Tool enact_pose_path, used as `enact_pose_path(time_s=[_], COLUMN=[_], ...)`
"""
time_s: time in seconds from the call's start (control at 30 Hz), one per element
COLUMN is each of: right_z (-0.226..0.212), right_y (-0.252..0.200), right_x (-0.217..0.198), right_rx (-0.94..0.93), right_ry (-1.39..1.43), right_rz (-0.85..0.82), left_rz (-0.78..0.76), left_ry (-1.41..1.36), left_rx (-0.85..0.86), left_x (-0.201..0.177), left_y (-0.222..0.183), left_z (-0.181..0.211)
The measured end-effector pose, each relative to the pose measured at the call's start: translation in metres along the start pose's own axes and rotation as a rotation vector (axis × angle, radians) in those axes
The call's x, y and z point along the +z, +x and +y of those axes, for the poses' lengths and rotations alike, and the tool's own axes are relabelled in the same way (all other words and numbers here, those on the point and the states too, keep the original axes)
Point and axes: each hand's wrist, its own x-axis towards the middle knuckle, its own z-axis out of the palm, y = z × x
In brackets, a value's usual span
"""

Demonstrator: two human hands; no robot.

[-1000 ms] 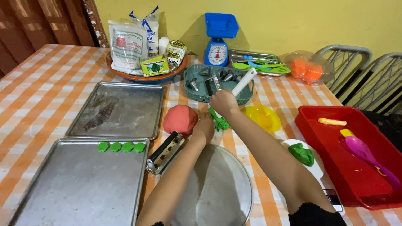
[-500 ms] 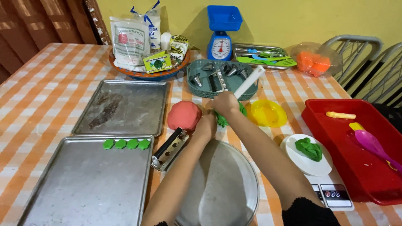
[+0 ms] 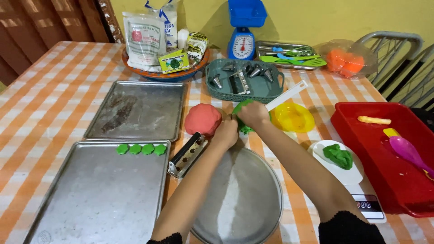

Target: The person is kneading, rolling, and cutting shapes from green and pink dough using a rolling pin and a mold on a table.

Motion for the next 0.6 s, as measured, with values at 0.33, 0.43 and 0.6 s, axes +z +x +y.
enact_pose_path(time_s=[0.33, 0.43, 0.6], right_z=[0.007, 0.017, 0.022], right_y=[-0.025, -0.064, -0.078], right_x=[0.021, -0.014, 0.007], right_rx=[-0.062, -0.025, 0.069], right_ry=[-0.003, -0.034, 0.146], right_rz=[0.055, -0.003, 0.041], left_rz=[-0.040, -0.035, 0.005], left_ry=[-0.026, -0.049, -0.151], left_rx=[0.010, -0.018, -0.060], left_x=[-0.009, -0.018, -0.038], left_y=[-0.003, -0.012, -0.015], left_z=[0.009, 0.023, 0.051])
